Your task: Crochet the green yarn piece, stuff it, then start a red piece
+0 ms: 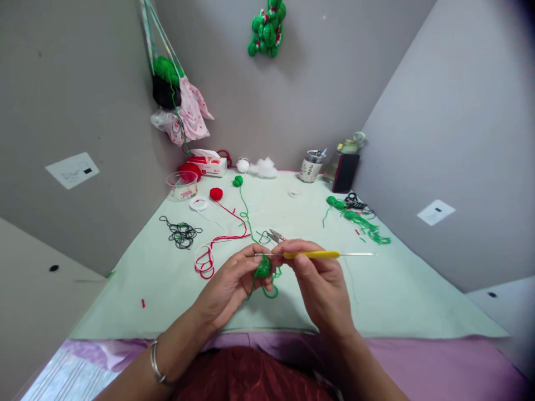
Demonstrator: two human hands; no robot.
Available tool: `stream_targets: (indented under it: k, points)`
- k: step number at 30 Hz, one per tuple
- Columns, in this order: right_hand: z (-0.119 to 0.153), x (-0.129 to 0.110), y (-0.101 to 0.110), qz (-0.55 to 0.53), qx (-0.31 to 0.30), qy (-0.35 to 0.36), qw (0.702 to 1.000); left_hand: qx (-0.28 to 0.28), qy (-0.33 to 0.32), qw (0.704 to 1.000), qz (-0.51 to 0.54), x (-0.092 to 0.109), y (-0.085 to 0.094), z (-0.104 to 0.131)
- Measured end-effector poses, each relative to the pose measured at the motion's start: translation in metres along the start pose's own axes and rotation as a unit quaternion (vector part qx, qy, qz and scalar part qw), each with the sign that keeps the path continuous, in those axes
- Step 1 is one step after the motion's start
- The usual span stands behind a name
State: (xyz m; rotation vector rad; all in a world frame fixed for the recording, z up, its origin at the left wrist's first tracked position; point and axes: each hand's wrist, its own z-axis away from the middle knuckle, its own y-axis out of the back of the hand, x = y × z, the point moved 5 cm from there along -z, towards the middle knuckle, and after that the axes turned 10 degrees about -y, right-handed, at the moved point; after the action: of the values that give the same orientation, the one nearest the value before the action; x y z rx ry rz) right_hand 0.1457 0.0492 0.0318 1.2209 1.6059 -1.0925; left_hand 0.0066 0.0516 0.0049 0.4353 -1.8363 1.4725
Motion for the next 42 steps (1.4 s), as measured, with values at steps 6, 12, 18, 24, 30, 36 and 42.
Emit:
stream_targets:
  k: [6,12,18,24,30,36,42]
  points:
    - [-0.003,0.006,0.006,-0.078,0.011,-0.049,0.996,0.023,-0.009,0.999,-0.035,0.004,0.003,0.000]
    - [0.006,-0.003,0.017,0.046,0.122,0.061,0.990,0.054,-0.022,0.997,-0.051,0.006,0.008,0.000]
    - [0.008,-0.009,0.004,0.049,0.047,0.078,0.995,0.050,-0.026,0.996,-0.065,0.006,0.006,0.001]
    - [0.008,-0.007,0.005,0.063,0.060,0.069,0.994,0.048,-0.027,0.995,-0.086,0.007,0.006,0.003]
    - [0.009,-0.008,0.004,0.107,0.058,0.080,0.989,0.044,-0.030,0.994,-0.095,0.006,0.008,0.003]
    - [0.011,-0.012,0.003,0.151,0.061,0.100,0.982,0.046,-0.033,0.994,-0.095,0.006,0.008,0.003]
    - [0.013,-0.016,0.002,0.170,0.072,0.118,0.976,0.049,-0.025,0.994,-0.094,0.005,0.009,0.004]
